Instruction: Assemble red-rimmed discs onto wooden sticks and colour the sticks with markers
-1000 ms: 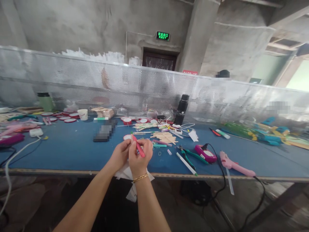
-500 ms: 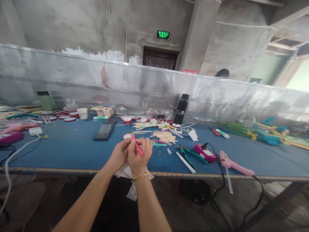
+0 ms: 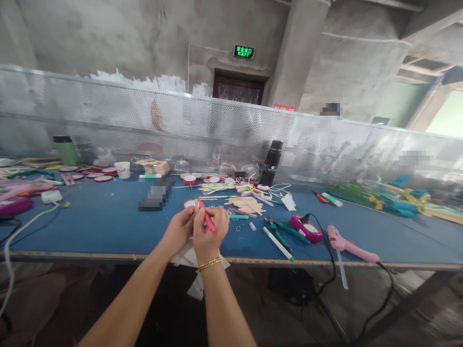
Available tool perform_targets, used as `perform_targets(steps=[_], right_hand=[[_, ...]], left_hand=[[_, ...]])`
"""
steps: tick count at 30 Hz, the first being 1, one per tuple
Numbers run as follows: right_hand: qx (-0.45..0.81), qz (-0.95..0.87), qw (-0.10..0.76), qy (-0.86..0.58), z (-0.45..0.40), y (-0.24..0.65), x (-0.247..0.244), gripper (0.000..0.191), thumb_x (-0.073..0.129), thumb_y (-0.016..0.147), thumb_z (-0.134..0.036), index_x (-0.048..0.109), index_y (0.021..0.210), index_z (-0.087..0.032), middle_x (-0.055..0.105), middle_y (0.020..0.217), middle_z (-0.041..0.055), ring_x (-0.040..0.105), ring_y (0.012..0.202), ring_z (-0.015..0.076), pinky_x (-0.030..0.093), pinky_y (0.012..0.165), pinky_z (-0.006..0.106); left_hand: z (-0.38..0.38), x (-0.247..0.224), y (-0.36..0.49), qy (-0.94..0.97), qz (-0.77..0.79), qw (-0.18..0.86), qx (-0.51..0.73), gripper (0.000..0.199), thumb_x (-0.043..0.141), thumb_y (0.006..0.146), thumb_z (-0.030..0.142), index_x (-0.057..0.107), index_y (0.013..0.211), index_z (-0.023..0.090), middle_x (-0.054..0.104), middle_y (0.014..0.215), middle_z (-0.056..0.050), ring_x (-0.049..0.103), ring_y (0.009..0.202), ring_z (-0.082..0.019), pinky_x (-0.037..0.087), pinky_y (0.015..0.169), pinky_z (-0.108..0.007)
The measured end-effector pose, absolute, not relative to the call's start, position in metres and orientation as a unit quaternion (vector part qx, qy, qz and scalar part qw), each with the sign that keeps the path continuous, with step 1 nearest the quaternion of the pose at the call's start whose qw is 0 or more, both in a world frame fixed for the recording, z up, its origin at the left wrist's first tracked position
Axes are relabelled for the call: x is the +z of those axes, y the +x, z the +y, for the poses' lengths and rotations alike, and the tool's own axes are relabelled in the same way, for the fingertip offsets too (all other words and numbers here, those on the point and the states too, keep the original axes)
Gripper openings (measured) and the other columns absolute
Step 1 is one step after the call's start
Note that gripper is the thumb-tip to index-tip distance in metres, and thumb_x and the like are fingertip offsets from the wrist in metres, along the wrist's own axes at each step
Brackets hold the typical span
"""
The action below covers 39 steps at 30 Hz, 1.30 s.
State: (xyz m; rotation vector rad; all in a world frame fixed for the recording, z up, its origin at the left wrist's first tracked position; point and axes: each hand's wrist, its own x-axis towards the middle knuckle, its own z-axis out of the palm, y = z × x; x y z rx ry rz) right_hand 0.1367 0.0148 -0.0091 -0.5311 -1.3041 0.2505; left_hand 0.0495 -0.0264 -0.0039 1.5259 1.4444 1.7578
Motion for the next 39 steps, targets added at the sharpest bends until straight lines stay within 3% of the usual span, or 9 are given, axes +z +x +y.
perform_targets(steps=[22,39], right_hand=[[0.106,-0.617,0.752,-0.206,0.0128,0.138,-0.0067,0.013,0.059,0.094,-0.026,0.055,0.083,-0.021,0.062,0.077,-0.0008,0.061,0.072,0.016,0.049,0.077,0.034],[0.11,-0.587,0.766,-0.236,0.0158,0.1362,-0.0109,0.016,0.06,0.094,-0.029,0.055,0.082,-0.021,0.062,0.077,-0.0002,0.061,0.071,0.0165,0.049,0.074,0.033]], left_hand=[[-0.0247,-0.0071,0.0472,0.573,0.507,0.173,0.62,0.024,0.059,0.091,0.037,0.057,0.078,0.018,0.053,0.07,0.002,0.044,0.066,-0.013,0.037,0.061,-0.023],[-0.0251,-0.0075,0.0467,0.566,0.526,0.182,0.608,0.031,0.055,0.094,0.045,0.053,0.078,0.019,0.046,0.065,0.004,0.037,0.059,-0.011,0.031,0.054,-0.023]])
